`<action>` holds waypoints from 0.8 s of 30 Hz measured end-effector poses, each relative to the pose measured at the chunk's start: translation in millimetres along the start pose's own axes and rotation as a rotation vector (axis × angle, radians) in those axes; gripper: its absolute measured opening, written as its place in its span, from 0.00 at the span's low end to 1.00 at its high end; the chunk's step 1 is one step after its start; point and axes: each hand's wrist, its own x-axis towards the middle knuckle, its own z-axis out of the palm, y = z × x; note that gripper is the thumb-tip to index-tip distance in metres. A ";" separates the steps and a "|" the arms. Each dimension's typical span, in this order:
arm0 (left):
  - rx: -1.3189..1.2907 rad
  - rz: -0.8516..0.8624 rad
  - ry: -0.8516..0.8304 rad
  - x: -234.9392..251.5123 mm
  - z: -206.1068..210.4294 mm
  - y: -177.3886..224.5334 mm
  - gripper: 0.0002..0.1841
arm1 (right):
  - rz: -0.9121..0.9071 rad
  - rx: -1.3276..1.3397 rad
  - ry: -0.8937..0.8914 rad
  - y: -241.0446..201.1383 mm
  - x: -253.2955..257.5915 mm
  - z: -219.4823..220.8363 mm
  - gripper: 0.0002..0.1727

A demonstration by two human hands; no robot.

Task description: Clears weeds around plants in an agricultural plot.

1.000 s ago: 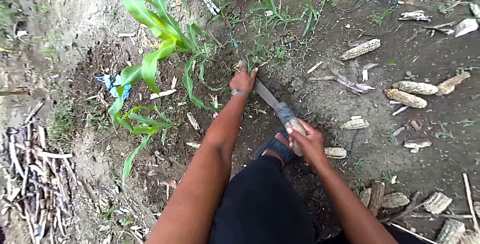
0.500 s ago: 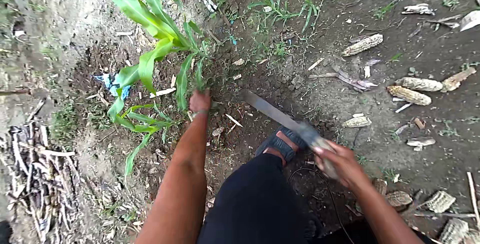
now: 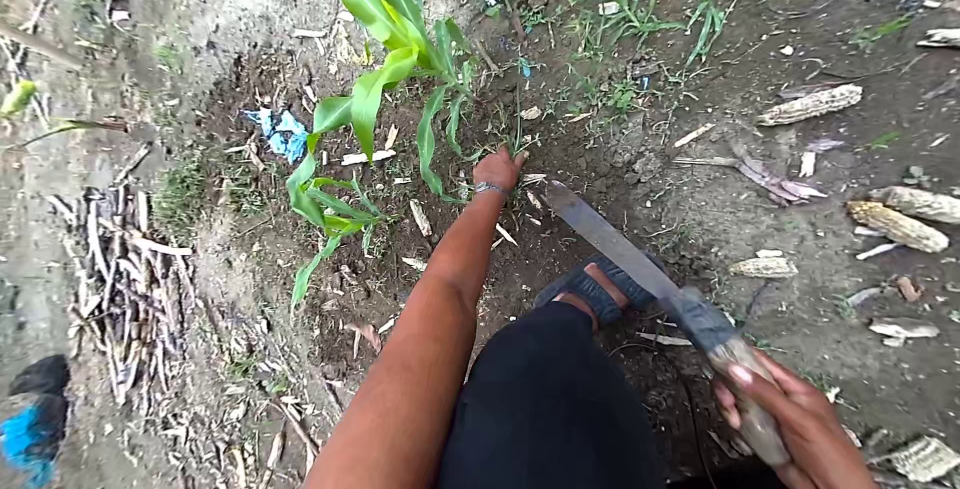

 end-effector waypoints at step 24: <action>-0.576 -0.369 0.301 -32.3 34.2 -130.6 0.36 | -0.308 -0.183 0.055 32.6 3.7 -1.4 0.34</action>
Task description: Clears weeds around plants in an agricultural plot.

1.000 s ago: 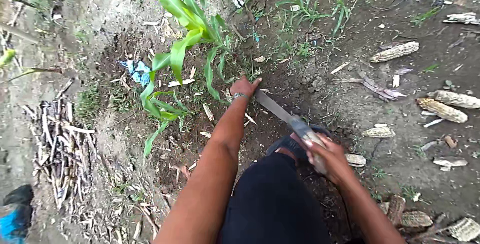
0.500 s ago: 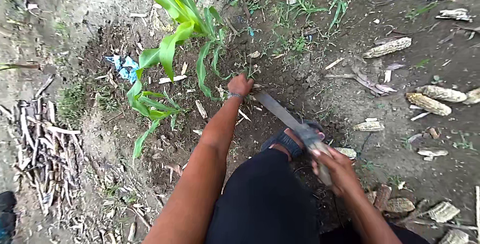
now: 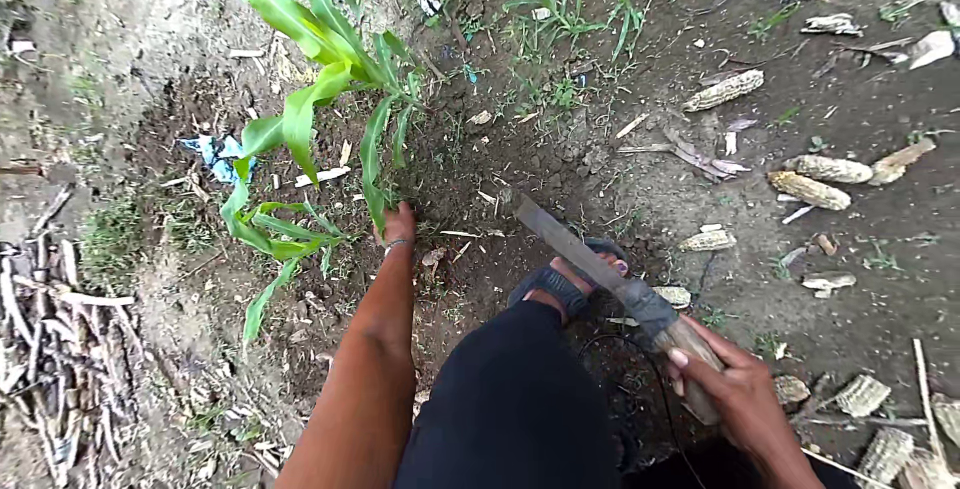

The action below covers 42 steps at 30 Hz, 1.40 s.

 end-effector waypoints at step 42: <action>0.626 0.748 -0.252 -104.3 109.1 276.5 0.41 | 0.035 0.047 0.100 -19.6 132.6 38.2 0.39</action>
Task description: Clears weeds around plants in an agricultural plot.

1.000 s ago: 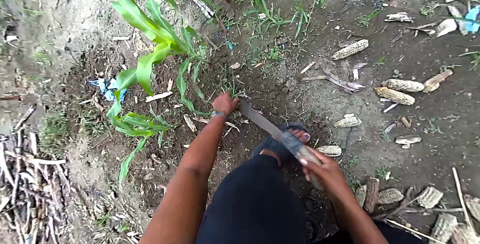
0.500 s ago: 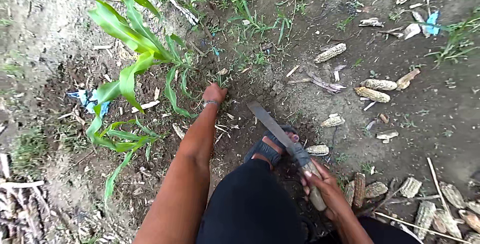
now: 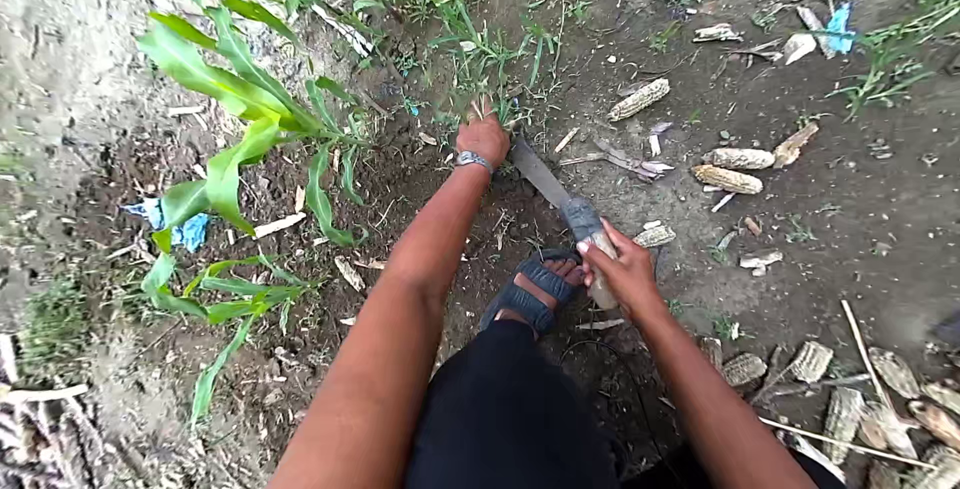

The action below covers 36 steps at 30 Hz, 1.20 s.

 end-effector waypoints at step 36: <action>-0.324 -0.439 0.059 -59.7 52.7 -164.3 0.30 | -0.093 -0.060 -0.152 23.6 -107.8 -62.5 0.41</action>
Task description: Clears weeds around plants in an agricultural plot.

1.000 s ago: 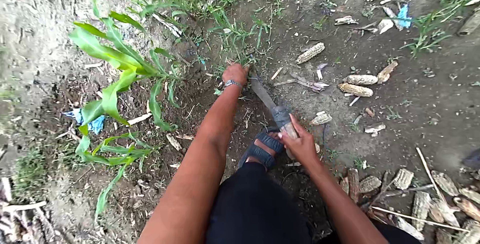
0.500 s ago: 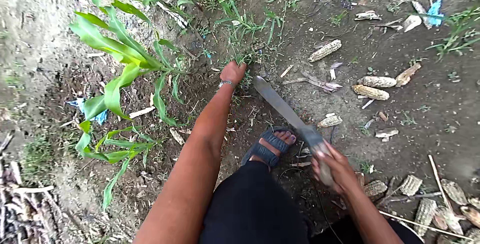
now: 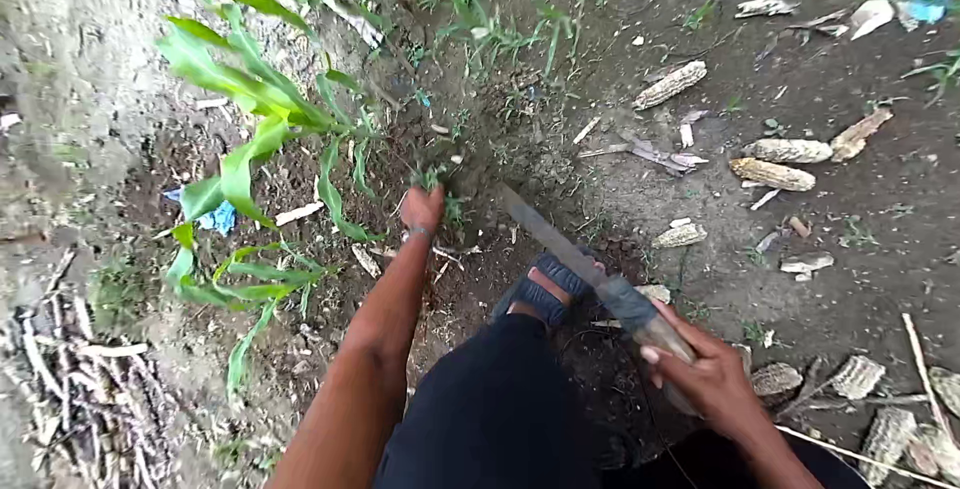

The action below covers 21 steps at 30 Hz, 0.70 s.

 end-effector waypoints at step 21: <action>0.185 0.235 -0.014 36.4 -4.2 110.7 0.24 | 0.072 0.095 0.089 15.2 -23.6 -17.1 0.45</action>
